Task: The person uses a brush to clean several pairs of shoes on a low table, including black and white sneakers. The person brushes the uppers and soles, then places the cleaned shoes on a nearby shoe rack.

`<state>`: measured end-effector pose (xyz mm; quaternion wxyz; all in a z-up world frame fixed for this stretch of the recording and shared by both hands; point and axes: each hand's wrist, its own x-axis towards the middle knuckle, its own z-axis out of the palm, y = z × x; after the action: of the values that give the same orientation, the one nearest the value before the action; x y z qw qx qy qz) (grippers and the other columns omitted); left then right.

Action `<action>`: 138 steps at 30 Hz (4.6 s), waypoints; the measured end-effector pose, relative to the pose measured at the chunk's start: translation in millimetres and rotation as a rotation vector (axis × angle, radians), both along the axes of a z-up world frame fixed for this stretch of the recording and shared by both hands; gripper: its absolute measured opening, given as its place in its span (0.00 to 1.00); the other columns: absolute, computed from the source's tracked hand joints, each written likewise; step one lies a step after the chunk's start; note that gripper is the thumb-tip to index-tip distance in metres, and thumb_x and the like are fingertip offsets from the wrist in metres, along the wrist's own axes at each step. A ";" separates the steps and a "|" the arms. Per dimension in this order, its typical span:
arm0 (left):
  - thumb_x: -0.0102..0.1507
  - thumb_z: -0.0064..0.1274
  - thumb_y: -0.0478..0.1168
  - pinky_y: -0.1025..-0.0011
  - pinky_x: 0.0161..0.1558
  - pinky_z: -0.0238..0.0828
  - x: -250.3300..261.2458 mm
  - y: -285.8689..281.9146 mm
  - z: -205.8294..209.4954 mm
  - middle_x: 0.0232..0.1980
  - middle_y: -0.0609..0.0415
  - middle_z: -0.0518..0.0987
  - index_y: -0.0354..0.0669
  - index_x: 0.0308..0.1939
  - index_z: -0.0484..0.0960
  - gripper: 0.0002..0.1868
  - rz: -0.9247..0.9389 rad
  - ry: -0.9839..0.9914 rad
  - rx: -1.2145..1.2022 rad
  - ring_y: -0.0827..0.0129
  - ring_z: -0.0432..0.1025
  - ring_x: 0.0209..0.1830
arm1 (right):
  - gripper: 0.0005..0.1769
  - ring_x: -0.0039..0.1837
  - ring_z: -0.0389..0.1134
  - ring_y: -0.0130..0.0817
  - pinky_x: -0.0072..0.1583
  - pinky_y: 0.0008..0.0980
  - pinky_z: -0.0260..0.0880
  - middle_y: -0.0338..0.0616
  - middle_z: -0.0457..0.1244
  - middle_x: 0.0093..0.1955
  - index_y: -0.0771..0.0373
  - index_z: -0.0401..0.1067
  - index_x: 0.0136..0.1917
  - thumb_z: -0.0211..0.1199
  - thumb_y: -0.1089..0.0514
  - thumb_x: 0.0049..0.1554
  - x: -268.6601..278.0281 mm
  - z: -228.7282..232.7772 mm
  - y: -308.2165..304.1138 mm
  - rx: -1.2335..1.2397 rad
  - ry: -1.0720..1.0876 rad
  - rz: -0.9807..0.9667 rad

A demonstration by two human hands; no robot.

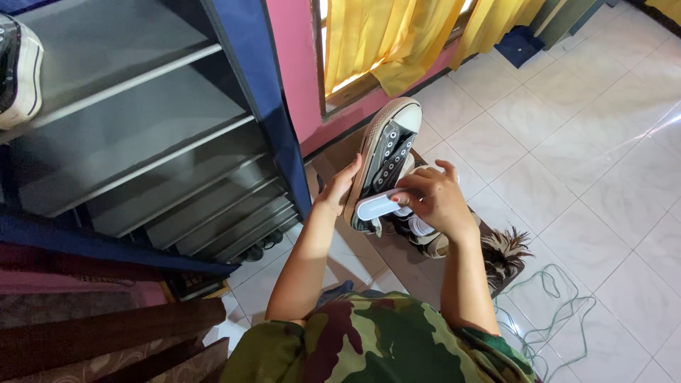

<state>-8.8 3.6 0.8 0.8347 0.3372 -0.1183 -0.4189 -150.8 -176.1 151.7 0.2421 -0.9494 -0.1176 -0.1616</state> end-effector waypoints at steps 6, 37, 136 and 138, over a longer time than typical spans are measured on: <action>0.77 0.37 0.59 0.65 0.63 0.70 12.1 -10.2 -26.6 0.64 0.45 0.76 0.38 0.73 0.69 0.32 -0.045 -0.210 -0.103 0.65 0.72 0.60 | 0.14 0.53 0.69 0.37 0.71 0.50 0.52 0.38 0.68 0.42 0.54 0.80 0.45 0.69 0.43 0.55 -2.6 -6.4 36.3 -0.050 0.051 0.271; 0.72 0.46 0.50 0.68 0.57 0.72 5.1 9.2 -56.2 0.57 0.51 0.82 0.36 0.63 0.79 0.24 0.009 -0.011 0.015 0.68 0.75 0.54 | 0.13 0.47 0.68 0.37 0.64 0.46 0.53 0.38 0.68 0.41 0.56 0.80 0.47 0.72 0.48 0.53 2.6 -5.9 5.4 0.014 -0.224 -0.197; 0.68 0.56 0.53 0.71 0.54 0.72 34.7 -8.5 -78.2 0.55 0.50 0.77 0.44 0.65 0.65 0.29 0.747 -0.313 0.270 0.69 0.73 0.52 | 0.12 0.46 0.67 0.36 0.58 0.43 0.56 0.39 0.67 0.37 0.54 0.79 0.44 0.67 0.44 0.57 -12.8 -12.0 43.7 -0.163 0.105 0.123; 0.72 0.38 0.67 0.71 0.44 0.73 27.6 -4.7 -64.2 0.48 0.52 0.76 0.40 0.63 0.72 0.34 0.539 -0.110 -0.014 0.71 0.72 0.44 | 0.13 0.47 0.67 0.37 0.57 0.43 0.56 0.39 0.67 0.37 0.54 0.79 0.44 0.68 0.44 0.55 -9.3 -12.6 43.9 -0.059 0.074 0.170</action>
<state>18.8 -1.0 -63.4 0.9107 0.3731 -0.0724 -0.1621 -160.1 -132.2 139.1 0.2310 -0.9481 -0.1936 -0.1016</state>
